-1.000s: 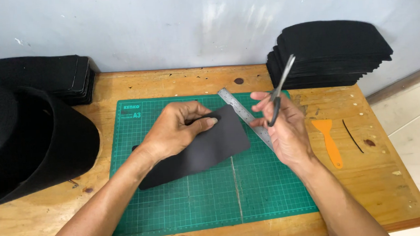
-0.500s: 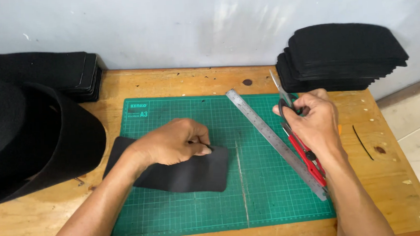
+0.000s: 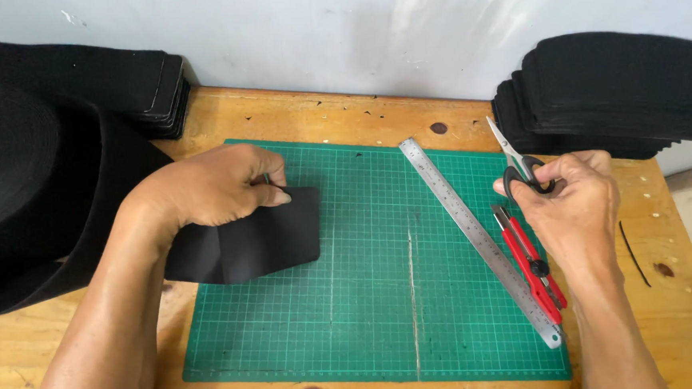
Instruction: The person uses scissors to trim the edges of a black fabric strip on a green cutting mat. After cutting, the person folds the fabric strip and places it on a stack of similar black fabric pieces.
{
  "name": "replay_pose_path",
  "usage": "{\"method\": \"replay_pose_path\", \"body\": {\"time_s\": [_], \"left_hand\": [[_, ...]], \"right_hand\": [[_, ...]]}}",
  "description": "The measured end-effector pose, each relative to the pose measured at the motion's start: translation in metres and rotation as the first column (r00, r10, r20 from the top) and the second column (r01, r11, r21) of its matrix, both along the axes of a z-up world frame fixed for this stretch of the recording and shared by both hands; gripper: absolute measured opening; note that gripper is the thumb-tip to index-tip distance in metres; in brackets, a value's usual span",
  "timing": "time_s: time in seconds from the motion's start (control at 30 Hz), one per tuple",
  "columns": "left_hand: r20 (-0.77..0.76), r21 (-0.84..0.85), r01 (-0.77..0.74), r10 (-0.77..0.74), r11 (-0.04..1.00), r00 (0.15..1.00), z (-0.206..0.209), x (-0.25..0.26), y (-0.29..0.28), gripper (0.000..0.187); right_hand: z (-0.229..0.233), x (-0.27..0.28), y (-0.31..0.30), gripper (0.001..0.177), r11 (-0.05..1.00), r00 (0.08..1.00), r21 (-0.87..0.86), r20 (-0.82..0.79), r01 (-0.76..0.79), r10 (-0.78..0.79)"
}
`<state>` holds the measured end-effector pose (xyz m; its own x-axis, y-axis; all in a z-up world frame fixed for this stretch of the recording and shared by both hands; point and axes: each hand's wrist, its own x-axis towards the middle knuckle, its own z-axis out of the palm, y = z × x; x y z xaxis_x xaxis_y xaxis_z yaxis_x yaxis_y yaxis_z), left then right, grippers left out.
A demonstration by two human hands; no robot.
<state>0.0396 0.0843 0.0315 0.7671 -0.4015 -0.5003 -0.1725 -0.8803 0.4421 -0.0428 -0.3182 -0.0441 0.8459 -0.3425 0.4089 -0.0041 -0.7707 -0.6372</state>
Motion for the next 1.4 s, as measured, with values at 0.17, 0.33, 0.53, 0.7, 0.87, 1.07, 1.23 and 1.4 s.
{"method": "replay_pose_path", "body": {"time_s": [0.17, 0.33, 0.53, 0.7, 0.87, 1.07, 1.23, 1.4], "left_hand": [[-0.022, 0.016, 0.046, -0.046, 0.999, 0.999, -0.004, 0.002, -0.007, 0.015], [-0.039, -0.036, 0.108, -0.109, 0.994, 0.993, -0.015, 0.002, -0.017, 0.014], [-0.085, -0.149, 0.093, -0.107, 0.984, 0.991, -0.022, -0.003, -0.034, 0.016], [-0.047, -0.244, 0.123, -0.138, 0.962, 0.989, -0.038, -0.006, -0.046, 0.024], [0.019, -0.375, 0.055, -0.052, 0.925, 0.998, -0.040, -0.014, -0.060, 0.016], [0.086, -0.445, 0.077, -0.043, 0.892, 0.995, -0.052, -0.021, -0.071, 0.016], [0.062, -0.510, 0.040, -0.010, 0.859, 0.998, -0.047, -0.028, -0.079, 0.018], [0.086, -0.658, 0.062, -0.006, 0.750, 0.996, -0.046, -0.034, -0.085, 0.011]], "right_hand": [[-0.007, 0.005, -0.016, 0.031, 0.996, 0.993, -0.076, -0.105, 0.048, -0.056], [0.006, 0.003, -0.003, 0.044, 0.992, 0.954, -0.067, -0.278, 0.102, -0.117], [0.008, 0.002, -0.004, 0.041, 0.988, 0.936, -0.153, -0.345, 0.022, -0.074], [0.003, 0.005, -0.009, 0.041, 0.999, 0.891, -0.039, -0.454, -0.025, 0.005], [0.005, 0.006, -0.008, 0.031, 0.984, 0.877, 0.174, -0.466, -0.039, 0.117], [0.028, 0.000, 0.005, 0.012, 0.989, 0.796, 0.143, -0.602, 0.029, 0.063], [0.044, -0.006, 0.014, 0.016, 1.000, 0.754, 0.012, -0.656, 0.016, -0.004], [0.035, -0.014, 0.045, 0.017, 0.839, 0.848, 0.375, -0.203, -0.394, 0.489]]}}
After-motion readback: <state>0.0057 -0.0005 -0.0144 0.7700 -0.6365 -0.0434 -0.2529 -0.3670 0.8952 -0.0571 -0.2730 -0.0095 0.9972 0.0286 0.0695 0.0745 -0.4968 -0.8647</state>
